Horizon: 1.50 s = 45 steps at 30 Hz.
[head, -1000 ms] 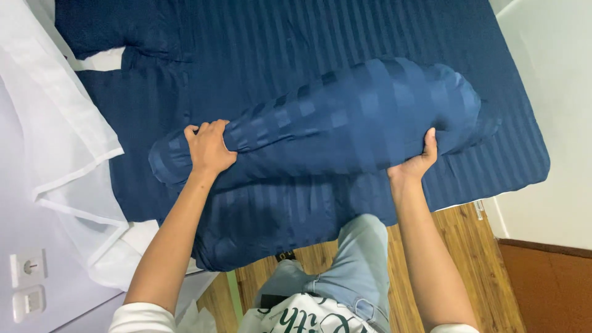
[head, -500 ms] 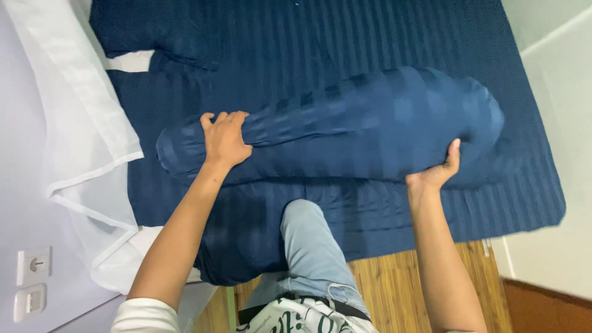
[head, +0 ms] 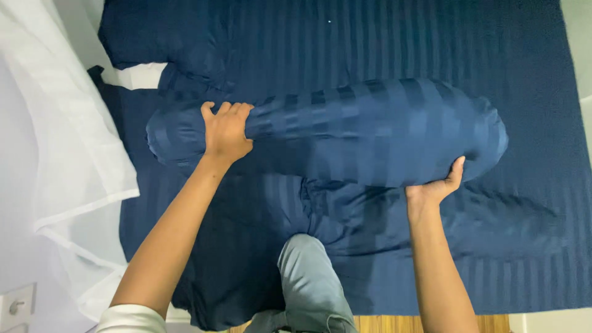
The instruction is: Arranging pillows and bolsters on a bed with blue striped sheets.
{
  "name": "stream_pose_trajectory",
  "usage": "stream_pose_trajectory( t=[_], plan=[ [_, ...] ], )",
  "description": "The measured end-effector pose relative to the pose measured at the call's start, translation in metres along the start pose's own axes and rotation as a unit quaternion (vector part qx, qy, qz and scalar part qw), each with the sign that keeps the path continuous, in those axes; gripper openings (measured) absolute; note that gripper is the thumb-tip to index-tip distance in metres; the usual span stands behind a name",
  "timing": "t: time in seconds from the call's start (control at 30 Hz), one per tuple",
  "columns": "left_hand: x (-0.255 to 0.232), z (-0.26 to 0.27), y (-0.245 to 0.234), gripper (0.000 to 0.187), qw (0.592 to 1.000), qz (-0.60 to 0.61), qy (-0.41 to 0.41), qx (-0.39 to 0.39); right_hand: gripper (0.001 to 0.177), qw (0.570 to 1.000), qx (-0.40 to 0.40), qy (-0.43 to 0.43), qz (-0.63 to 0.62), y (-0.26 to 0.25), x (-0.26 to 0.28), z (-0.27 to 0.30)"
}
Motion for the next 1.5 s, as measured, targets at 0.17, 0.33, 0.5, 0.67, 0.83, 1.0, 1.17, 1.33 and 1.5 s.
stream_pose_trajectory(
  t=[0.17, 0.33, 0.5, 0.67, 0.83, 1.0, 1.17, 1.33, 1.5],
  plan=[
    [0.032, -0.045, 0.048, 0.068, 0.999, -0.015, -0.017, 0.046, 0.078, 0.998, -0.067, 0.017, 0.011, -0.022, -0.048, -0.067],
    [0.071, -0.082, 0.098, 0.074, 0.996, -0.030, -0.029, 0.080, 0.074, 0.998, -0.022, 0.058, -0.009, -0.014, -0.097, -0.125],
    [0.112, -0.123, 0.130, 0.072, 0.988, -0.067, -0.055, 0.128, 0.078, 0.995, -0.030, 0.089, 0.020, -0.008, -0.153, -0.182],
    [0.162, -0.153, 0.163, 0.073, 0.989, -0.083, -0.064, 0.103, 0.087, 0.991, -0.052, 0.123, 0.004, -0.001, -0.211, -0.232],
    [0.195, -0.145, 0.208, 0.075, 0.987, -0.071, -0.105, 0.098, 0.092, 0.991, -0.026, 0.130, 0.012, -0.025, -0.256, -0.269],
    [0.190, -0.144, 0.193, 0.094, 0.991, -0.078, -0.092, 0.062, 0.093, 0.962, -0.070, 0.251, 0.085, -0.075, -0.272, -0.290],
    [0.225, -0.130, 0.157, 0.101, 0.978, -0.062, -0.191, 0.055, 0.095, 0.951, -0.089, 0.121, 0.269, -0.065, -0.243, -0.301],
    [0.266, -0.101, 0.161, 0.114, 0.970, -0.012, -0.233, 0.072, 0.067, 0.613, -0.007, -0.347, 0.710, -0.012, -0.190, -0.291],
    [0.283, -0.076, 0.160, 0.090, 0.971, -0.041, -0.226, 0.073, 0.082, 0.488, 0.089, -0.152, 0.855, 0.051, -0.190, -0.288]
  ],
)
Point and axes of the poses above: each hand's wrist, its own z-axis away from the middle knuckle, its own y-axis out of the palm, x = y × z, the point moved 6 cm from there along -z, towards the middle knuckle, and after that the axes turned 9 degrees about z, right-handed, at the moved point
